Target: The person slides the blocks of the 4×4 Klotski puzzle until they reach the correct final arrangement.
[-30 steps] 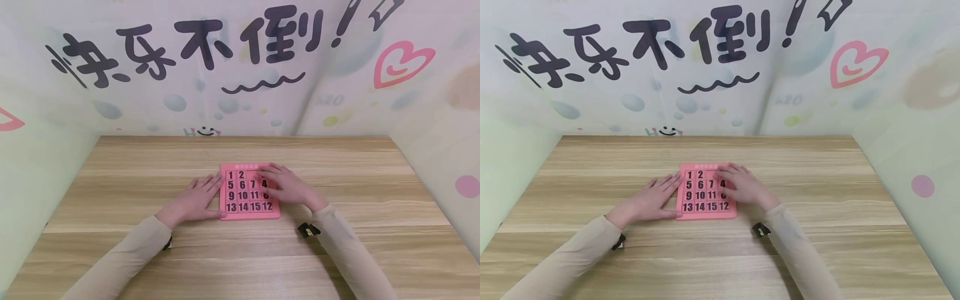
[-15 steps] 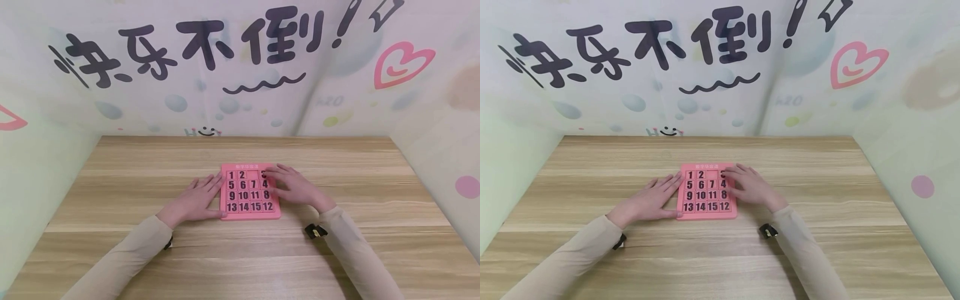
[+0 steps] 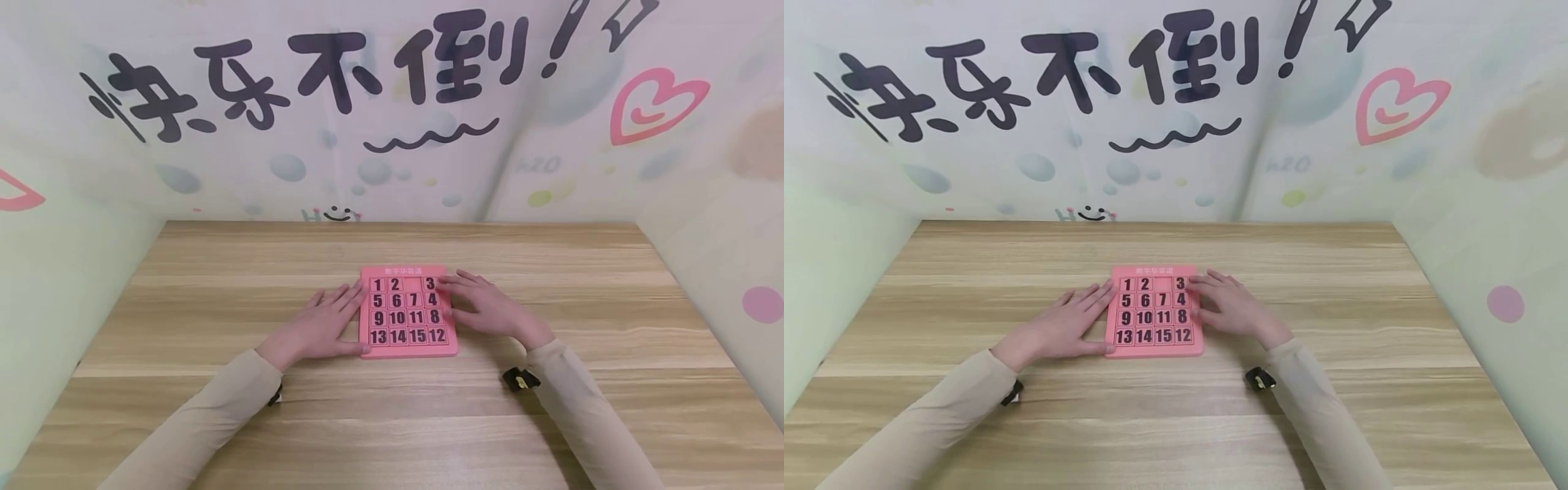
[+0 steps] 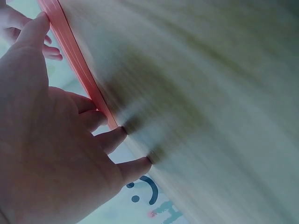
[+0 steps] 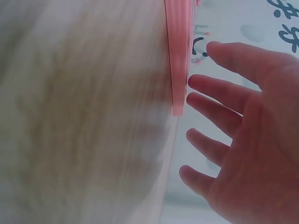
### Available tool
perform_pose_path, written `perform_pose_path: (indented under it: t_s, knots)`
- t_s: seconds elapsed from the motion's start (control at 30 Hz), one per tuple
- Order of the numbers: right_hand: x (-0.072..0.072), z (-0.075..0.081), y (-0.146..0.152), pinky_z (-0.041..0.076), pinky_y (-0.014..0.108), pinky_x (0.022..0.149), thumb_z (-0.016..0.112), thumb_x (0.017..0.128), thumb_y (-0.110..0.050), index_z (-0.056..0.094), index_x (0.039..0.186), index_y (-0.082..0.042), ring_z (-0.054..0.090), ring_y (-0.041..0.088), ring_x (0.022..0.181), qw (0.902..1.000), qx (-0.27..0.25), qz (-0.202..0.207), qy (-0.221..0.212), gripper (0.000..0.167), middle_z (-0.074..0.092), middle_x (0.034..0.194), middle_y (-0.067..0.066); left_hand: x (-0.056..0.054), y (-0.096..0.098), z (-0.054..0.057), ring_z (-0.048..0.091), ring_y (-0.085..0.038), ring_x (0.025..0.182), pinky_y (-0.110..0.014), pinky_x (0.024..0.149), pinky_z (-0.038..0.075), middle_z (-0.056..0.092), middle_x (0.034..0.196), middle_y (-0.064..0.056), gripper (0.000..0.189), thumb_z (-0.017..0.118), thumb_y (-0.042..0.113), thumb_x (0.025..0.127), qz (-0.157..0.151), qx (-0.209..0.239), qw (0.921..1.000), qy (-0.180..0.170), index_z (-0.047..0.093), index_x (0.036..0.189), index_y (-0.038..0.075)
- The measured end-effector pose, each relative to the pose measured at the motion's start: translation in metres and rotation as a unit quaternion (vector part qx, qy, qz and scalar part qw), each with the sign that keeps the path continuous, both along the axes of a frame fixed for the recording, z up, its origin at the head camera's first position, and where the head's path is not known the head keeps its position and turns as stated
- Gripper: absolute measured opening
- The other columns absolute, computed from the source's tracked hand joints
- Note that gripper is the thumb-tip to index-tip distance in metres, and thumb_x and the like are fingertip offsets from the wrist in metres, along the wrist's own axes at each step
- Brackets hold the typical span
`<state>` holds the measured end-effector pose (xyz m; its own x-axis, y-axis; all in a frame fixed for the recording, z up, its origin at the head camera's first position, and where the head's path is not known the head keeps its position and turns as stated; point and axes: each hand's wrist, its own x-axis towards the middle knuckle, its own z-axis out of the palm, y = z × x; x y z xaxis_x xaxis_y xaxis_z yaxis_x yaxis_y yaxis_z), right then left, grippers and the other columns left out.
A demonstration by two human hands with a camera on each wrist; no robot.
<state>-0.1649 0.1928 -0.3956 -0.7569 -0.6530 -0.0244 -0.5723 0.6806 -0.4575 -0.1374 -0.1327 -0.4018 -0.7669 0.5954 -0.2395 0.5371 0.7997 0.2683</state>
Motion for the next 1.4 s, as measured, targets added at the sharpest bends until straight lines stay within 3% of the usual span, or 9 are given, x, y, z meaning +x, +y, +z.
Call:
perform_pose_path:
  t_s: [0.7,1.4]
  knots:
    - [-0.001,0.000,-0.006,0.016,0.057,0.113,0.062,0.094,-0.021,0.049,0.138,0.003,0.024,0.045,0.139,0.9998,-0.004,0.017,0.004,0.052,0.044,0.145,0.019,-0.001,0.001,0.001,0.005,-0.031,0.146,-0.057,0.114,0.005,0.001,0.161,-0.007,0.100,0.048,0.070,0.087,0.003,-0.006,1.0000,-0.005,0.010,0.155,0.008]
    - [-0.005,0.002,-0.023,0.015,0.057,0.113,0.060,0.095,-0.025,0.045,0.142,0.002,0.024,0.044,0.139,0.9987,-0.002,0.047,-0.020,0.057,0.039,0.149,0.018,0.000,0.000,0.001,0.006,-0.032,0.145,-0.057,0.114,0.006,0.002,0.161,-0.007,0.101,0.048,0.071,0.087,-0.001,-0.001,1.0000,-0.003,0.010,0.155,0.007]
